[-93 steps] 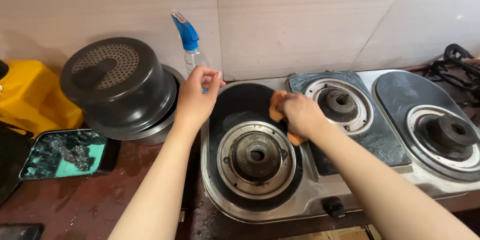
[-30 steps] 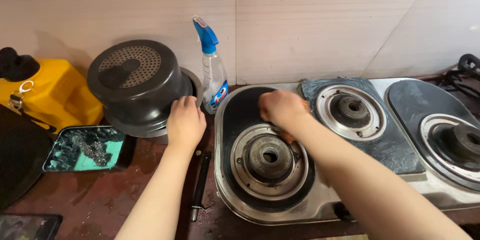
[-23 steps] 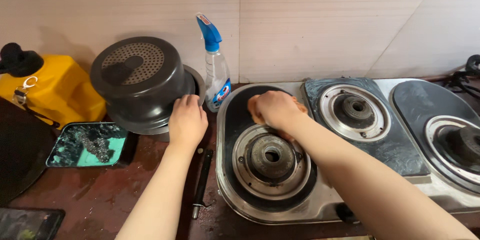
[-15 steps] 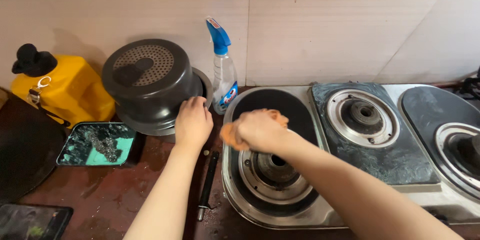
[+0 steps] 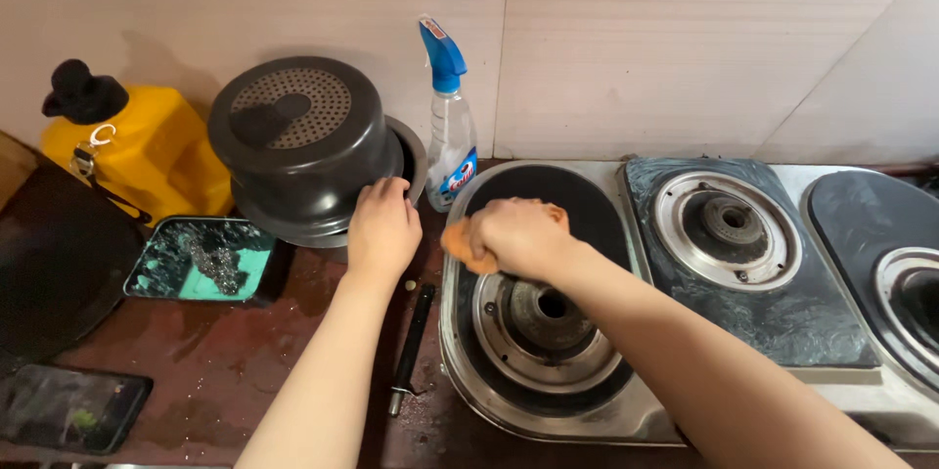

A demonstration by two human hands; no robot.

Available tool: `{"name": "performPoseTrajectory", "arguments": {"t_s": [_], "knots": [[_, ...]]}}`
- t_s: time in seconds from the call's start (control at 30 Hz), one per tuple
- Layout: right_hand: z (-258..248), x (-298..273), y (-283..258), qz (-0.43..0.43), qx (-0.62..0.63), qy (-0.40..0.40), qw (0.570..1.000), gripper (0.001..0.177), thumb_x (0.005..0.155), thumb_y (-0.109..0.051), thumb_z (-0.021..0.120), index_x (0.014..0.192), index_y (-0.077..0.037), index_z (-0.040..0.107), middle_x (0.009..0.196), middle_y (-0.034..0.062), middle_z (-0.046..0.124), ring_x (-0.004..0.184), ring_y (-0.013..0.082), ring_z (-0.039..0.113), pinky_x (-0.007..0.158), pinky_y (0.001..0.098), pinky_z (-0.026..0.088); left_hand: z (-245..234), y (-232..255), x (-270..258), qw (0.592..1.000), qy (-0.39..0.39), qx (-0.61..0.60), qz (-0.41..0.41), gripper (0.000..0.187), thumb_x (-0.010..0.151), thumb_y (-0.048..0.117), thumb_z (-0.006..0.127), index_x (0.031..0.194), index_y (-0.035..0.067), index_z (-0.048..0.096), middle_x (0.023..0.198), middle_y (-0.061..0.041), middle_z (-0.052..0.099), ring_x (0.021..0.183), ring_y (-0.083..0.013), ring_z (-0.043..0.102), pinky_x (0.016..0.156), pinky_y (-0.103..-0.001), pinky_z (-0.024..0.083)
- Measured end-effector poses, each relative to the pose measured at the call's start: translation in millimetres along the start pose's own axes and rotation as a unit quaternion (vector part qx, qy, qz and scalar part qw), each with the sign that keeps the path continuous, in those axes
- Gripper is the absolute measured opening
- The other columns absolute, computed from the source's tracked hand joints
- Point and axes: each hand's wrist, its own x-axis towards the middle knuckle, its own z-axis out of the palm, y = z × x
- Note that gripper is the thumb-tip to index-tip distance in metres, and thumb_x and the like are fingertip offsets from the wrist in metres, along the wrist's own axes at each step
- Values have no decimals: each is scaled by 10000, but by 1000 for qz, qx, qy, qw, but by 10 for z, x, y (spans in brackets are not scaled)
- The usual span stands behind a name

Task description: The person wipes the surface of a stove burner with a cloth, then takes the cloth to a sink to rinse and wring it out, and returns to wipe the stove burners again.

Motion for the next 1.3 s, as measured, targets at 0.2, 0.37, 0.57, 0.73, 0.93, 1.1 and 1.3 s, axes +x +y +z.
{"name": "performPoseTrajectory", "arguments": {"t_s": [0.2, 0.37, 0.57, 0.73, 0.93, 1.1, 1.3], "knots": [[2166, 102, -485, -93, 205, -44, 973, 189, 826, -190, 679, 812, -351, 776, 793, 0, 711, 837, 286, 744, 677, 508, 609, 21, 55, 3, 999, 43, -1, 4, 169, 828, 109, 635, 991, 80, 671, 886, -129, 653, 875, -345, 682, 824, -415, 582], [-372, 13, -481, -96, 12, -61, 993, 283, 796, -273, 663, 694, -535, 686, 643, -124, 649, 613, 213, 700, 424, 533, 512, 21, 32, -8, 1000, 23, -12, -18, 193, 839, 122, 624, 1023, 81, 668, 910, -123, 654, 909, -340, 676, 841, -415, 576], [19, 264, -320, -95, -30, 150, 984, 137, 800, -213, 626, 684, -283, 606, 622, -6, 585, 594, 288, 624, 442, 575, 478, 80, 41, -20, 999, 22, -12, -32, 190, 849, 124, 619, 1029, 92, 669, 914, -108, 655, 922, -318, 673, 848, -398, 577], [244, 23, -486, -190, -7, 235, 953, 213, 818, -261, 691, 635, -245, 584, 629, 7, 584, 686, 302, 625, 609, 596, 504, 123, 31, -58, 999, 23, -8, -41, 196, 863, 144, 612, 1047, 96, 663, 929, -115, 654, 937, -321, 667, 856, -402, 576], [208, -219, -812, -287, 66, -60, 954, 211, 666, -471, 741, 693, -266, 700, 732, -71, 649, 749, 241, 694, 605, 586, 573, 27, 0, 8, 998, 15, -19, -50, 222, 893, 128, 590, 1099, 93, 665, 1000, -121, 677, 975, -324, 679, 873, -405, 578], [-439, -202, -454, -162, 104, -41, 981, 79, 752, -202, 704, 734, -249, 765, 768, 7, 754, 805, 313, 744, 685, 563, 603, -267, 97, 28, 985, -60, -112, -113, 270, 958, 185, 567, 1206, 98, 625, 1132, -145, 701, 1107, -370, 670, 952, -481, 560], [-792, 135, -402, -209, 169, -179, 947, 317, 772, -93, 689, 859, -371, 815, 856, 9, 788, 893, 284, 769, 780, 424, 620, -895, 304, -212, 988, -22, -104, -110, 219, 992, 187, 541, 1135, 196, 706, 1061, -51, 722, 1090, -281, 692, 951, -402, 561]]}}
